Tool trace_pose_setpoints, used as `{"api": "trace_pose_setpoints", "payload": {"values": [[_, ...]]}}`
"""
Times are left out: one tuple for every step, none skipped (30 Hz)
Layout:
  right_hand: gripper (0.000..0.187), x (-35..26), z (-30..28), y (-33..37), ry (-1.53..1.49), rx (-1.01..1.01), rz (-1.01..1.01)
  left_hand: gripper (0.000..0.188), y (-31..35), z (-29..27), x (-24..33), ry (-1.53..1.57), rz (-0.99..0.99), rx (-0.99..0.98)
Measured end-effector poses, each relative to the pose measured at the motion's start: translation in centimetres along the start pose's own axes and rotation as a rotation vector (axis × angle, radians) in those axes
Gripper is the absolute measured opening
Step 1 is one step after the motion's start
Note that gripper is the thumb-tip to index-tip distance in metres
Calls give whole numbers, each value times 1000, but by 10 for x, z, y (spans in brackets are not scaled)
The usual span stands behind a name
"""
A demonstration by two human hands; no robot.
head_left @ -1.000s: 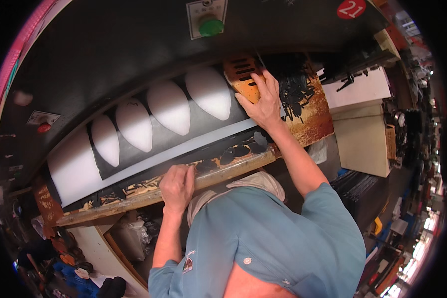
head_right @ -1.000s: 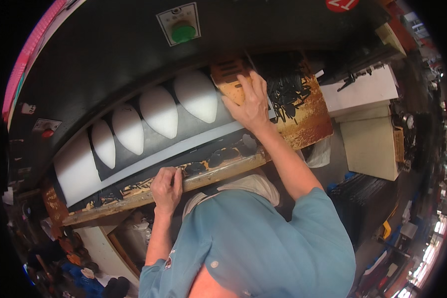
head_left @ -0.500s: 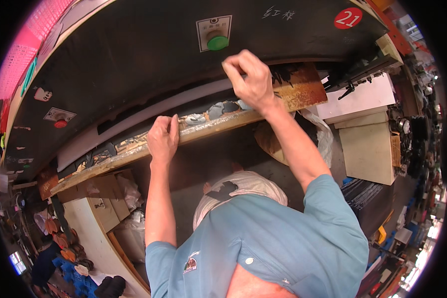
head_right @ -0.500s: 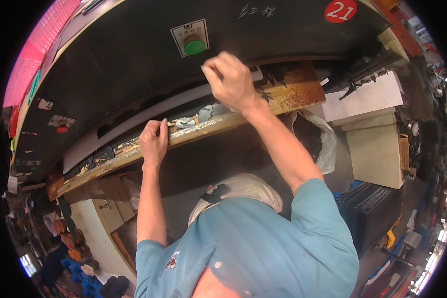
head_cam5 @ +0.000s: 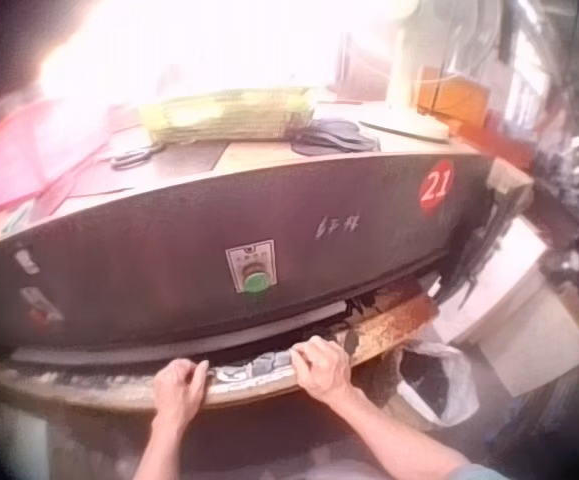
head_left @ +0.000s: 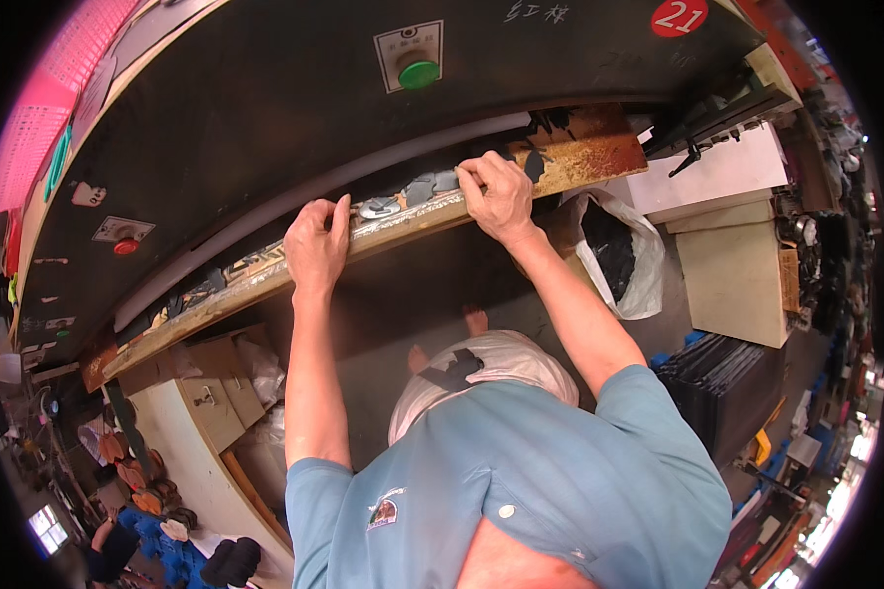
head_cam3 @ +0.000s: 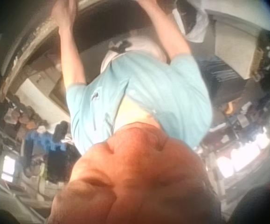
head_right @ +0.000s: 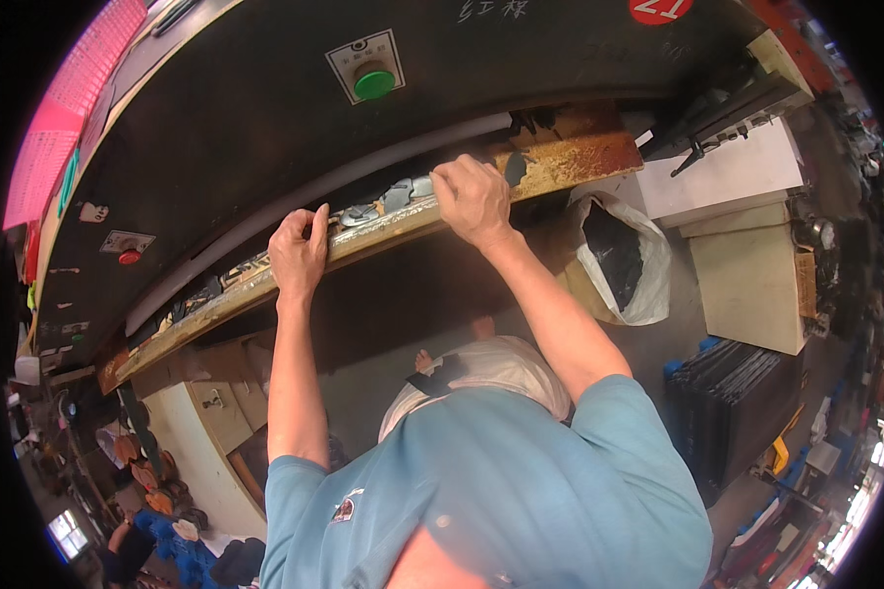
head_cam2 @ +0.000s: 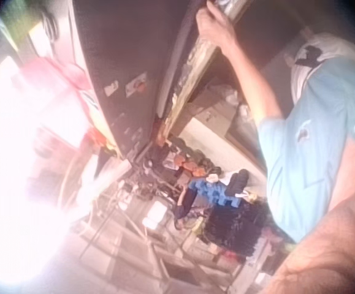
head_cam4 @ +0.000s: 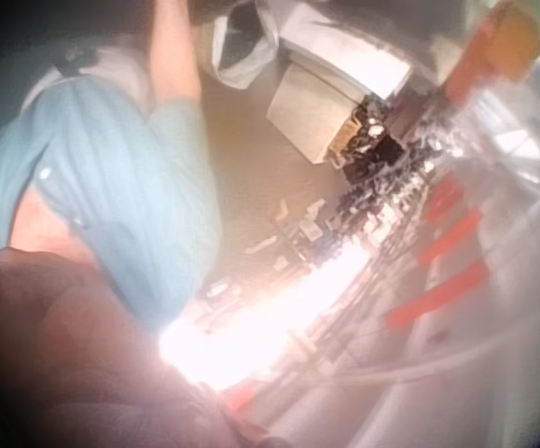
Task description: The person uses a die-cutting machine to press a wooden sole-shaped template into black rubber sheets, then removes the cut soles and stacks them. They repeat this process multiple times, feeding new sheets and removing finished pieces.
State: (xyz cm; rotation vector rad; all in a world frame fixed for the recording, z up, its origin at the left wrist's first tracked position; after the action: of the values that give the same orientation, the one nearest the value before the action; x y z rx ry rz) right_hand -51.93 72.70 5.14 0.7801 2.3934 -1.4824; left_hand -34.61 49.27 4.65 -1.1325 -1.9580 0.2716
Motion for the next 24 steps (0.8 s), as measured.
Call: {"api": "trace_pose_setpoints", "payload": {"values": [[4, 0, -2, 1, 4, 25, 9, 33, 0, 0, 1, -4, 5, 0], [4, 0, -2, 1, 4, 30, 6, 33, 0, -1, 2, -7, 9, 7], [4, 0, -1, 2, 7, 34, 5, 33, 0, -1, 1, -19, -7, -2], [4, 1, 0, 4, -8, 34, 14, 33, 1, -2, 3, -28, 13, 19], [3, 3, 3, 5, -19, 12, 42, 33, 1, -1, 3, -16, 14, 2], [3, 6, 4, 7, -30, -9, 77, 33, 3, 0, 3, -9, 10, -14], [5, 8, 6, 8, -41, -28, 110, 33, 4, 0, 3, -6, 13, -18], [5, 9, 6, 9, -27, -54, 104, 34, 6, 3, 2, -10, -4, -56], [3, 7, 5, 9, -31, -46, 80, 34, 7, 3, 2, -6, -11, -61], [2, 7, 3, 9, -33, -36, 57, 33, 8, 3, 3, -3, -10, -61], [3, 5, 1, 9, -33, -27, 33, 33, 9, 2, 5, 1, -7, -61], [3, 5, 0, 8, -46, -28, 21, 32, 8, 2, 7, 3, 6, -57], [4, 4, -1, 9, -54, -34, 13, 32, 8, 2, 6, -13, -32, -71], [5, 4, -1, 7, -51, -41, 21, 32, 7, 2, 7, -19, -37, -75], [5, 5, -1, 7, -48, -45, 41, 32, 5, 2, 9, -27, -31, -77], [6, 5, -1, 5, -29, -60, 48, 32, 4, 3, 10, -18, -40, -97], [6, 4, -1, 4, -24, -80, 53, 31, 3, 2, 13, -8, -13, -86], [5, 3, -1, 2, -50, -100, 72, 30, 2, 3, 14, 12, -5, -92], [5, 4, -1, -1, -69, -129, 112, 30, 1, 3, 15, 21, 4, -95], [4, 6, 0, -3, -88, -185, 156, 31, 1, 4, 13, 20, 6, -102], [4, 10, 3, -6, -97, -263, 236, 31, 1, 4, 13, 18, 32, -106], [4, 18, 8, -9, -175, -353, 365, 31, 1, 5, 8, 27, 23, -118], [6, 28, 12, -13, -251, -442, 506, 31, 2, 6, 4, 30, 11, -135], [9, 37, 13, -22, -330, -316, 632, 30, 3, 8, -3, 38, 10, -173]]}}
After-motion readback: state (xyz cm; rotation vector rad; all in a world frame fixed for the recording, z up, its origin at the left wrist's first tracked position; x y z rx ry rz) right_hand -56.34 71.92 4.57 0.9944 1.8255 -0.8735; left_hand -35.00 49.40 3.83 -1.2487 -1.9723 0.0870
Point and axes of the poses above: each hand's wrist, its own y-axis away from the middle knuckle, its own z-axis out of the palm, x = y × z, the point moved 7 cm from there along -y, towards the middle knuckle, and after that the axes turned 6 degrees about x, right-handed, at the moved point
